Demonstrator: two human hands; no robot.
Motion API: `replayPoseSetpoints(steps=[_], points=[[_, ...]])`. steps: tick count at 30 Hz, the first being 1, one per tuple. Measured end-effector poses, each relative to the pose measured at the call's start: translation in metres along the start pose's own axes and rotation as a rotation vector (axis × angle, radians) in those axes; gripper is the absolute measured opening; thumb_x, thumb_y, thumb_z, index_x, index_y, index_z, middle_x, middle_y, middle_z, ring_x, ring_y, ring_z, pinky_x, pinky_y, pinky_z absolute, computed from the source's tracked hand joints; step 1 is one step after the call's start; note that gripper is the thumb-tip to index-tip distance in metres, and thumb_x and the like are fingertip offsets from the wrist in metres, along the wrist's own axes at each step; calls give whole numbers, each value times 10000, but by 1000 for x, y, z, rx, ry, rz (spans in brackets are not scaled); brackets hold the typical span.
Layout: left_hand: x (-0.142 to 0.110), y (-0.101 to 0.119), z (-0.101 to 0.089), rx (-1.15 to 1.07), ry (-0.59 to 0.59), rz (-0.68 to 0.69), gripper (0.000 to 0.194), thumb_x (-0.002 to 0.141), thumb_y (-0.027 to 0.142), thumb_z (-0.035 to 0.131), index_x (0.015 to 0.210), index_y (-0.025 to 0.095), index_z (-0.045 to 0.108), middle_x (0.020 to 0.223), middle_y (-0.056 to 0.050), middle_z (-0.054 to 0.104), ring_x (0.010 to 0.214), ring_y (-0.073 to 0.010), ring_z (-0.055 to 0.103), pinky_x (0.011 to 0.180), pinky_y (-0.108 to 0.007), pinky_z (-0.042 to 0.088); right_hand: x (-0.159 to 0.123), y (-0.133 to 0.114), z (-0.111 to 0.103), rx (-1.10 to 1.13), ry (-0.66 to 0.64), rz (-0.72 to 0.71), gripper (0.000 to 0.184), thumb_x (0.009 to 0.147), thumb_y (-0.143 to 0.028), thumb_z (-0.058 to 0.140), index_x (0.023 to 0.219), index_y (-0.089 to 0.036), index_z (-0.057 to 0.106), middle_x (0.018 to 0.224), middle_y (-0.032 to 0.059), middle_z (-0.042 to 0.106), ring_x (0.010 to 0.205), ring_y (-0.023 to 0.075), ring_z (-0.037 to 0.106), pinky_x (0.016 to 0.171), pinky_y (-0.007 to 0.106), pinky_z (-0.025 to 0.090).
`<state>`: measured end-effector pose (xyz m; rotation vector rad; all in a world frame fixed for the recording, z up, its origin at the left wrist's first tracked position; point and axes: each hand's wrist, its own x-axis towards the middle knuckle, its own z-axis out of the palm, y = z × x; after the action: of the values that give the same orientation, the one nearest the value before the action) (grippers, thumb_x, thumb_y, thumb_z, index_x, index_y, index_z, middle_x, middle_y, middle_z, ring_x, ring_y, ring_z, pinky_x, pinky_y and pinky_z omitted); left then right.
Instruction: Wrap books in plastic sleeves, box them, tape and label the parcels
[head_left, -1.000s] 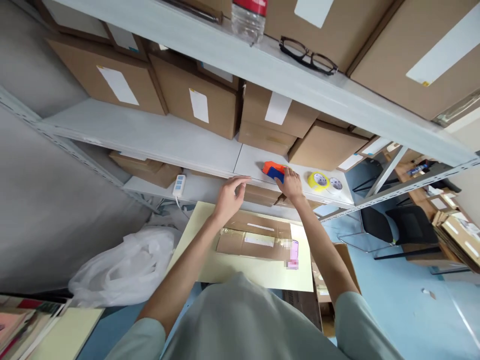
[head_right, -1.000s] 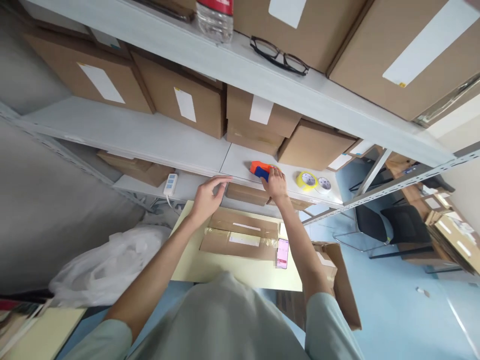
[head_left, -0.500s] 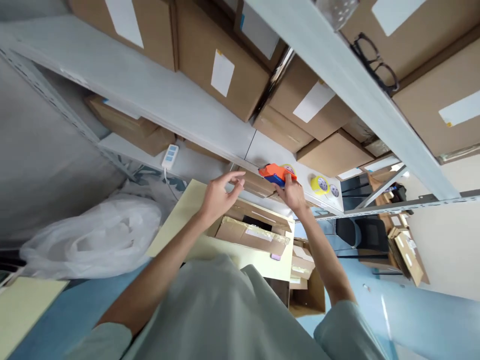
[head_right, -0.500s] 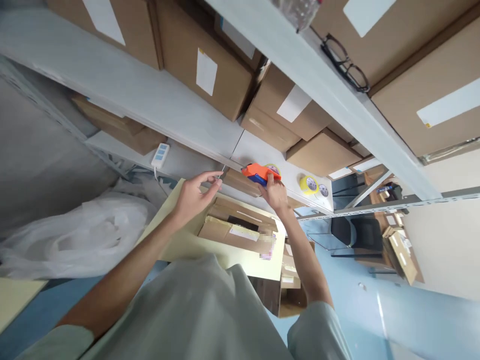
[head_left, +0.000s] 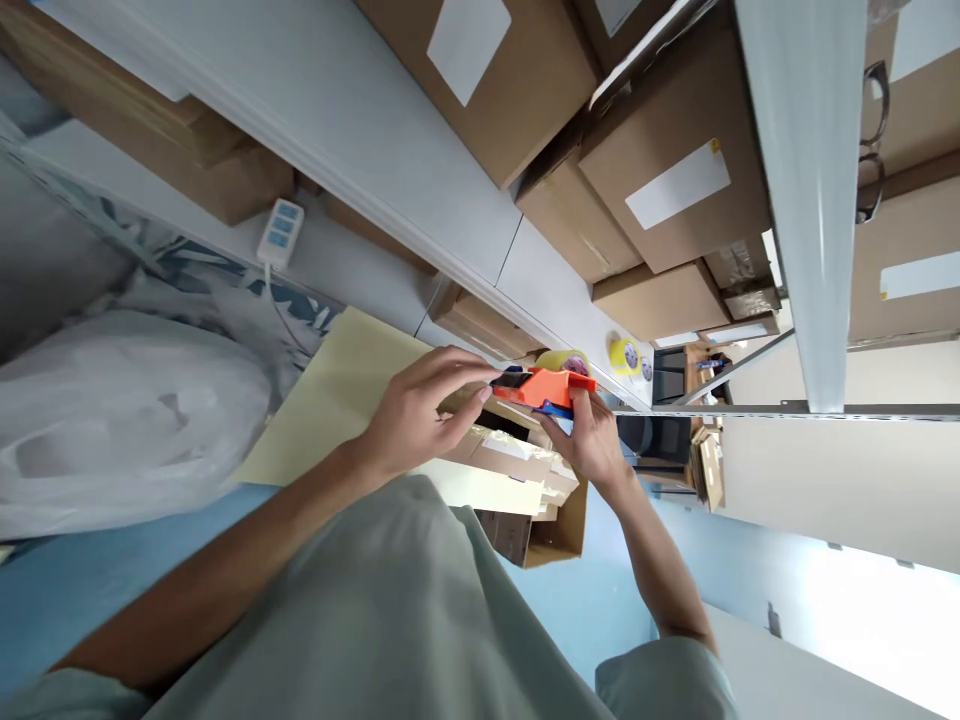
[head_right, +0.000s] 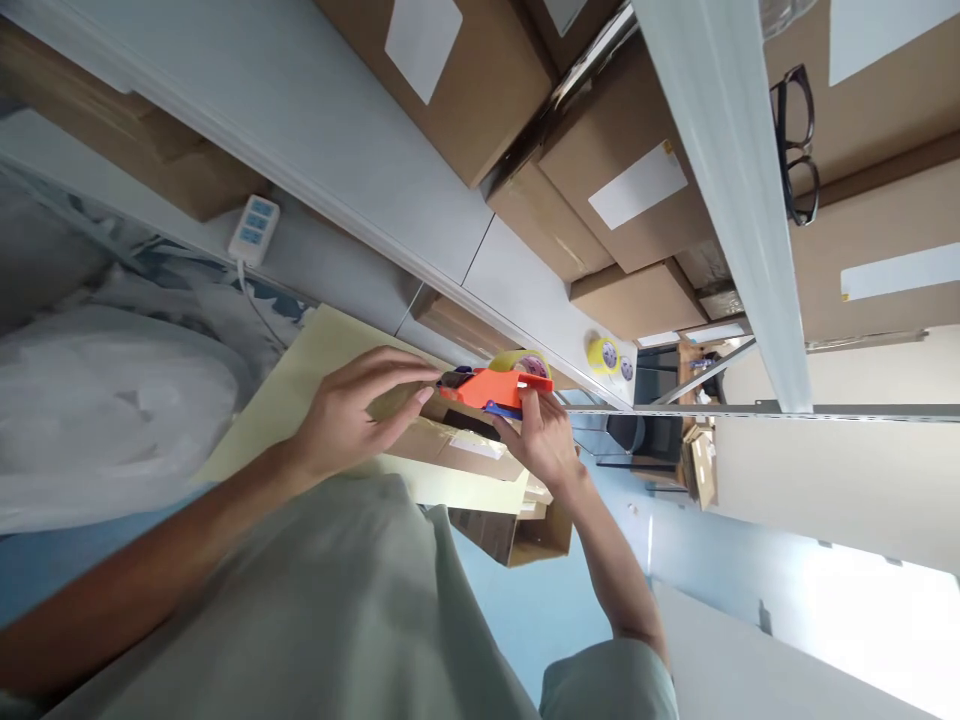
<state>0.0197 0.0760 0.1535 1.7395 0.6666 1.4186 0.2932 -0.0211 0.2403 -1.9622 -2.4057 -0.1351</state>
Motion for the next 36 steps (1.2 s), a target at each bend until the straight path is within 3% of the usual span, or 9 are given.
replayPoseSetpoints(steps=[6, 11, 15, 19, 24, 28, 31, 36], points=[[-3, -6, 0, -7, -13, 81, 187, 1097, 285, 703, 1255, 288, 802, 1147, -49, 848, 1055, -209, 807, 960, -373, 675, 3, -11, -11, -17, -12, -45, 598, 1128, -557, 645, 1577, -195, 482, 1023, 143, 799, 921, 351, 795, 794, 484, 704], [-11, -13, 0, 22, -16, 47, 165, 1101, 341, 733, 1245, 307, 807, 1130, -45, 850, 1052, -210, 814, 980, -372, 667, 6, -19, -12, -40, -5, -83, 638, 1145, -518, 628, 1641, -193, 394, 1059, 154, 802, 864, 331, 787, 773, 476, 705], [-17, -16, -2, 29, 29, 42, 134, 1108, 354, 736, 1203, 298, 812, 1096, -38, 855, 1002, -194, 816, 931, -351, 663, 8, -24, -13, 7, -44, -111, 674, 1126, -517, 670, 1650, -201, 385, 1099, 161, 797, 963, 351, 799, 822, 494, 713], [-19, -17, -5, 10, 27, 38, 156, 1099, 329, 750, 1241, 318, 812, 1146, -31, 857, 1029, -189, 816, 970, -350, 650, 10, -29, -12, -40, -32, -123, 502, 1150, -496, 625, 1534, -217, 462, 1084, 152, 784, 933, 338, 790, 781, 492, 710], [-19, -15, -12, -66, -76, -23, 171, 1088, 327, 759, 1248, 302, 811, 1198, -44, 855, 1103, -202, 805, 1042, -358, 631, 8, -32, -12, -33, -64, -144, 357, 1161, -466, 606, 1395, -218, 499, 971, 113, 766, 842, 310, 780, 722, 457, 694], [-12, -10, -26, -196, -204, -150, 189, 1032, 370, 786, 1173, 250, 824, 1146, -67, 845, 1074, -225, 789, 1009, -354, 632, 4, -31, -18, 19, -123, -134, 410, 1130, -482, 654, 1417, -227, 511, 977, 106, 782, 858, 310, 793, 741, 453, 694], [-6, -9, -33, -290, -306, -320, 185, 979, 369, 751, 1064, 220, 821, 1035, -59, 820, 943, -207, 761, 875, -320, 629, 4, -33, -26, 77, -195, -112, 463, 1079, -531, 712, 1383, -211, 573, 946, 97, 791, 833, 295, 787, 734, 415, 668], [-16, -24, -18, -428, -391, -692, 307, 887, 518, 798, 882, 211, 774, 802, -19, 730, 740, -171, 667, 642, -270, 515, 13, -47, -42, 127, -489, 85, 551, 980, -732, 774, 1151, -212, 704, 834, 63, 775, 737, 247, 744, 690, 334, 561]])
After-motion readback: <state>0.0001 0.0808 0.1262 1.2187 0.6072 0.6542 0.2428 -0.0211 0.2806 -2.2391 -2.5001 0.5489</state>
